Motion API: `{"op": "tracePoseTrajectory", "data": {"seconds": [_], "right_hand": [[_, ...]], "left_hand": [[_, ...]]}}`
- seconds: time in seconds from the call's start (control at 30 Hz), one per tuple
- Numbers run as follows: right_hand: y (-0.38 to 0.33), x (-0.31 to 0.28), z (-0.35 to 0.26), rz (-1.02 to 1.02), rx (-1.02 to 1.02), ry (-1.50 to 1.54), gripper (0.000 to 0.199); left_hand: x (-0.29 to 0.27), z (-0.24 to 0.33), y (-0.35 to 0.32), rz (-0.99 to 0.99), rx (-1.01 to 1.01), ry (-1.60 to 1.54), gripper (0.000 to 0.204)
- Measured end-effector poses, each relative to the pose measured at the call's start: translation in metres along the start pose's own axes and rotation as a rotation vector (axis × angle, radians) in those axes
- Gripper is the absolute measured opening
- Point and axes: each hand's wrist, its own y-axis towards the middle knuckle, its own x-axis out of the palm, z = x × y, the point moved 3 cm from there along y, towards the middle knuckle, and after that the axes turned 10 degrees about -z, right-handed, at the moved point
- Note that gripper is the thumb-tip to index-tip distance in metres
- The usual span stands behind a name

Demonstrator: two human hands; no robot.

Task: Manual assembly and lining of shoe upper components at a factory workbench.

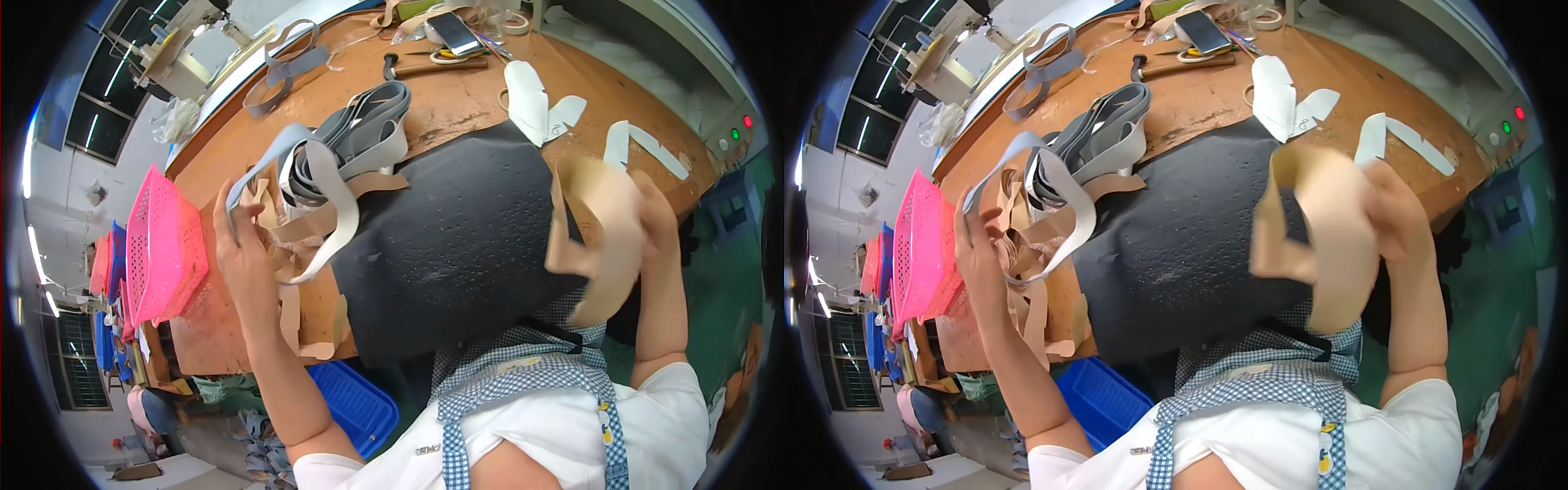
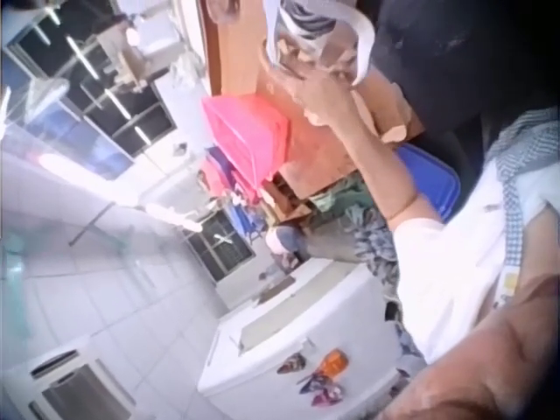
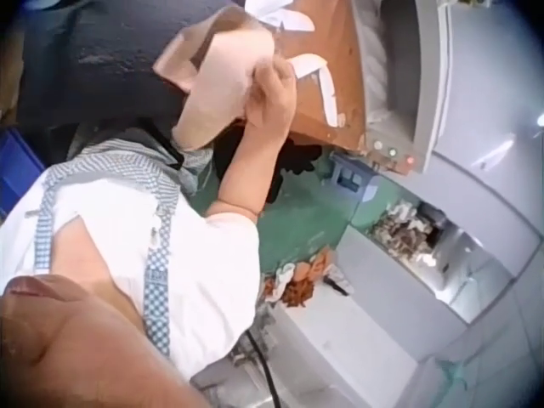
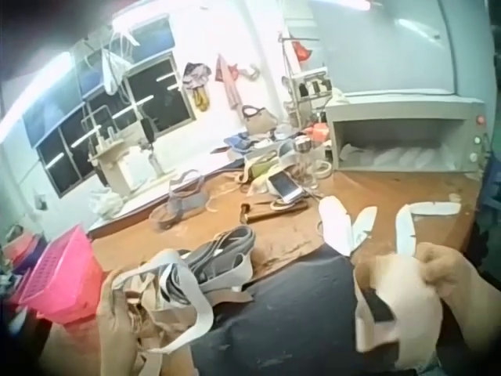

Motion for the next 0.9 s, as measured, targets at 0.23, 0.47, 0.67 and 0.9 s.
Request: {"op": "tracePoseTrajectory", "data": {"seconds": [0.23,0.47,0.67,0.9], "right_hand": [[0.061,-0.002,-0.015,-0.131,-0.031,0.098,0.035],[0.02,0.041,0.079,-0.139,0.258,0.438,0.041],[-0.001,0.059,0.13,0.035,0.292,0.398,0.04],[-0.016,0.077,0.127,0.021,0.094,0.157,0.039]], "left_hand": [[0.095,0.004,-0.057,-0.304,0.829,0.578,0.074],[0.113,-0.023,-0.129,-0.752,0.715,0.412,0.072],[0.112,-0.002,-0.136,-0.337,0.537,0.192,0.04],[0.158,0.003,-0.146,-0.56,-0.13,-0.488,0.017]]}}
